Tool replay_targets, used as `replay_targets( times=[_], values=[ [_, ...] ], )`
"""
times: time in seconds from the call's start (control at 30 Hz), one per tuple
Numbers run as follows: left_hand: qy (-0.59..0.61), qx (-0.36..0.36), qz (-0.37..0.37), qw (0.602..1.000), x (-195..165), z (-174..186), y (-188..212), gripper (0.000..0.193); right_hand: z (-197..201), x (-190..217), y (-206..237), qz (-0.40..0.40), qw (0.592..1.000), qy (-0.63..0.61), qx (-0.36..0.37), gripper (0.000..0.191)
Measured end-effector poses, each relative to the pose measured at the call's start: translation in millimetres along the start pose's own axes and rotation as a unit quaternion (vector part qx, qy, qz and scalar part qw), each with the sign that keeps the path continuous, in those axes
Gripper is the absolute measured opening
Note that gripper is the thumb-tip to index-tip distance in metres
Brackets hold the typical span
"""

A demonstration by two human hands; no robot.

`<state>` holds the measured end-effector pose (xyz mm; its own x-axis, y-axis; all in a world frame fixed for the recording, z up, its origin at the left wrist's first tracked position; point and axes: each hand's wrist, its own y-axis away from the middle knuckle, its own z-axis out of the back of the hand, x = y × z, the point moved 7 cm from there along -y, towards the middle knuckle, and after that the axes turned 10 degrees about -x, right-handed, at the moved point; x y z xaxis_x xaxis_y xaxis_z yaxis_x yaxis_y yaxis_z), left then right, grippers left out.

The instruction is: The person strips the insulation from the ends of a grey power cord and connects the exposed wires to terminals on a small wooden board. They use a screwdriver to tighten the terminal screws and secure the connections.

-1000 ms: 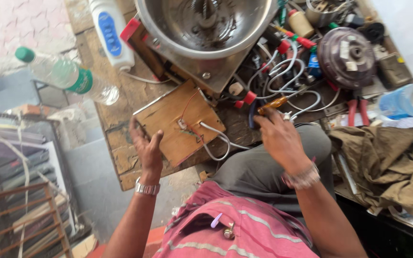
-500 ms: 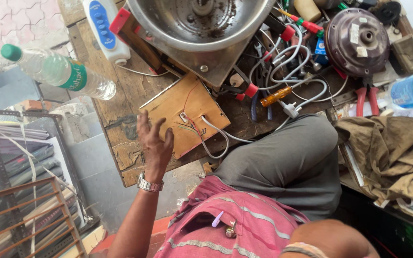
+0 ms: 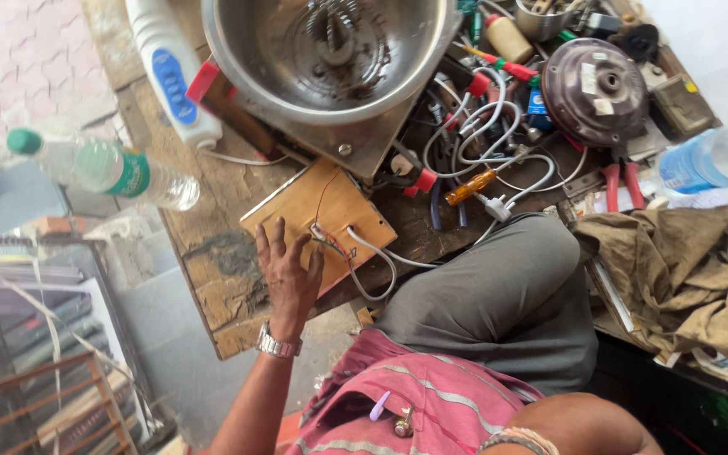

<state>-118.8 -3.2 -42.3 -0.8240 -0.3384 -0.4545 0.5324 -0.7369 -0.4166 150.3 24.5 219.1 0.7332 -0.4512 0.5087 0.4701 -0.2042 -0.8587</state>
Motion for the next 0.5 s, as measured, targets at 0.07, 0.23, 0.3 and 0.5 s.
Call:
replay_targets(
  times=[0.07, 0.23, 0.3, 0.5],
  values=[
    [0.01, -0.003, 0.008, 1.0, -2.0, 2.0, -4.2, 0.029, 0.1, -10.8, 0.7, 0.009, 1.0, -0.002, 0.001, 0.022],
    [0.055, -0.026, 0.004, 0.998, -12.3, 5.6, -11.0, 0.017, 0.0, -15.5, 3.8, 0.007, 1.0, -0.002, 0.001, 0.023],
    [0.075, -0.021, -0.007, 0.997, -19.0, 8.4, -12.4, 0.014, -0.9, -9.7, 8.7, -0.003, 1.0, 0.022, -0.009, 0.024],
    [0.171, -0.001, -0.017, 0.985, -47.5, 24.1, -22.4, 0.011, 30.6, -158.4, 70.7, -0.354, 0.874, 0.301, -0.145, 0.025]
  ],
)
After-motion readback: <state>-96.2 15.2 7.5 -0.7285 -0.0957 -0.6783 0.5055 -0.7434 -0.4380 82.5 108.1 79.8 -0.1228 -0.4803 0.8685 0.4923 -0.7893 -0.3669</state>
